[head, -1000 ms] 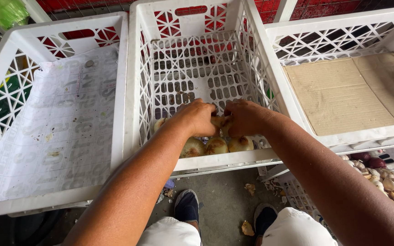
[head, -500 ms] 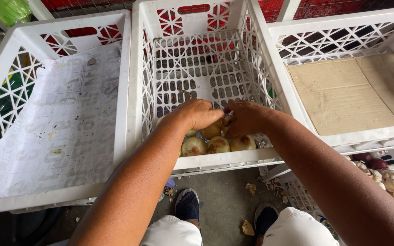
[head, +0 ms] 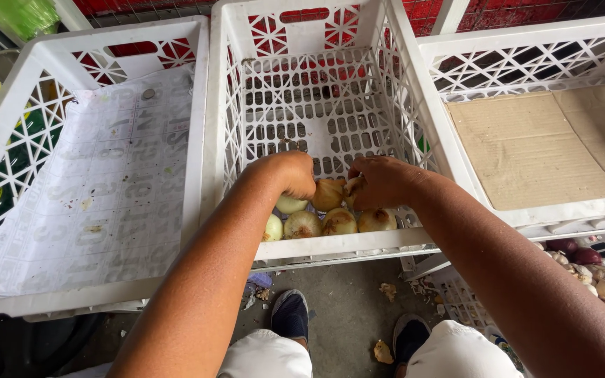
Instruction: The person picks up onions from a purple crate, peels off the dry outer skins by hand, and places the cleaned onions into a white plastic crate. The task involves repetitive peeling and sorting of onions.
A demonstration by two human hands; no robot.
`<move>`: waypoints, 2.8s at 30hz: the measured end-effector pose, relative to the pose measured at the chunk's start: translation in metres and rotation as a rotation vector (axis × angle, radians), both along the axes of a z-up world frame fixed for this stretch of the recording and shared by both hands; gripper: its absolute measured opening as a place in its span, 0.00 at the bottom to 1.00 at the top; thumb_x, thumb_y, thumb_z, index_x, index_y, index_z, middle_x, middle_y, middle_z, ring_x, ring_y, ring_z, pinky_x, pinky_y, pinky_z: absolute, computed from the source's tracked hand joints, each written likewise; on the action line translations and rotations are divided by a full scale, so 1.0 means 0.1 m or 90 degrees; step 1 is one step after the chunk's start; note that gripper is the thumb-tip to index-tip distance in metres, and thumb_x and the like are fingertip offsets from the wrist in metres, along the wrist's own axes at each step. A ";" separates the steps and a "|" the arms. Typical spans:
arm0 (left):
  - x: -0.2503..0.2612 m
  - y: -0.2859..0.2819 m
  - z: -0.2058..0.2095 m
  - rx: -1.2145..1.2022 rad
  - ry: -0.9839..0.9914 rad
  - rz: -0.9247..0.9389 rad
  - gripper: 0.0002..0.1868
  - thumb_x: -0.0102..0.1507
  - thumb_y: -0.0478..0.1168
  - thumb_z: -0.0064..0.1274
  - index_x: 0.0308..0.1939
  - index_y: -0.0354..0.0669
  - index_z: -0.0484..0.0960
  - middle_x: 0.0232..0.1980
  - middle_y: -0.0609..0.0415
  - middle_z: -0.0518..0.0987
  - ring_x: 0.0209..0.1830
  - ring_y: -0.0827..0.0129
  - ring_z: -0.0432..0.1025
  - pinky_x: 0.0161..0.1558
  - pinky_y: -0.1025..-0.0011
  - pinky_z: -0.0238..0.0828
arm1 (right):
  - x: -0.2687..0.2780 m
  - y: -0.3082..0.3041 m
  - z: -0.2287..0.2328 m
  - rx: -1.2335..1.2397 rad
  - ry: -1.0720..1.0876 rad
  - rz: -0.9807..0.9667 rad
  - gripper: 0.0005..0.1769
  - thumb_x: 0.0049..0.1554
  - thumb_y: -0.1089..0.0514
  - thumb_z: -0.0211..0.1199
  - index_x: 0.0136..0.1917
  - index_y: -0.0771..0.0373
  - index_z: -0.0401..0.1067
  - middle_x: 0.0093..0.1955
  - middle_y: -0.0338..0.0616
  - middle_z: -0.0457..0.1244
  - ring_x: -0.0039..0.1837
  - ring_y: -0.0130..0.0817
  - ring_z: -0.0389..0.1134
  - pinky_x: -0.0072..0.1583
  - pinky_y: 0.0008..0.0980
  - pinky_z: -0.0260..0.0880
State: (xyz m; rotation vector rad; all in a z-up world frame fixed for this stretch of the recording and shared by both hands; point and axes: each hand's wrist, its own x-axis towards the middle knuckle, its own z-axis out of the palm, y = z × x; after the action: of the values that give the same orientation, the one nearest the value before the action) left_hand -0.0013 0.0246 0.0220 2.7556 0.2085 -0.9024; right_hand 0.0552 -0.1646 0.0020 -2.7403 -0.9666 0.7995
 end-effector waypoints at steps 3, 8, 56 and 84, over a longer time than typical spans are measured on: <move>-0.01 0.05 -0.05 -0.054 -0.020 0.045 0.19 0.54 0.34 0.57 0.49 0.46 0.87 0.49 0.46 0.86 0.46 0.59 0.80 0.49 0.61 0.78 | 0.00 0.00 -0.02 -0.001 -0.006 0.009 0.35 0.44 0.50 0.74 0.64 0.56 0.69 0.62 0.45 0.67 0.65 0.40 0.69 0.66 0.37 0.71; 0.00 0.09 -0.10 -0.087 -0.025 0.064 0.17 0.52 0.36 0.61 0.47 0.47 0.88 0.47 0.47 0.86 0.45 0.61 0.81 0.48 0.63 0.78 | -0.06 0.03 0.08 -0.039 0.012 -0.034 0.37 0.45 0.50 0.74 0.66 0.55 0.67 0.62 0.46 0.67 0.63 0.40 0.71 0.64 0.38 0.73; -0.33 -0.33 0.25 -0.165 -0.276 0.013 0.26 0.53 0.52 0.59 0.51 0.41 0.83 0.52 0.42 0.83 0.54 0.53 0.78 0.55 0.61 0.74 | -0.31 -0.37 0.37 0.280 -0.178 0.094 0.34 0.51 0.45 0.71 0.66 0.59 0.67 0.62 0.52 0.64 0.64 0.49 0.67 0.63 0.45 0.68; -1.40 -1.88 1.01 -0.269 -0.445 -0.194 0.20 0.56 0.44 0.55 0.49 0.39 0.80 0.49 0.40 0.82 0.52 0.48 0.77 0.56 0.54 0.71 | -1.84 -1.88 1.33 0.319 -0.267 -0.057 0.30 0.47 0.59 0.68 0.63 0.60 0.68 0.60 0.51 0.65 0.59 0.49 0.70 0.58 0.45 0.72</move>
State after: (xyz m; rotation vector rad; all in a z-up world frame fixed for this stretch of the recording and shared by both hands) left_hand -0.1413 -0.1638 0.1234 2.5352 -0.4749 0.0207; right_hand -0.1285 -0.3529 0.1349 -2.5079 -0.9384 -0.0506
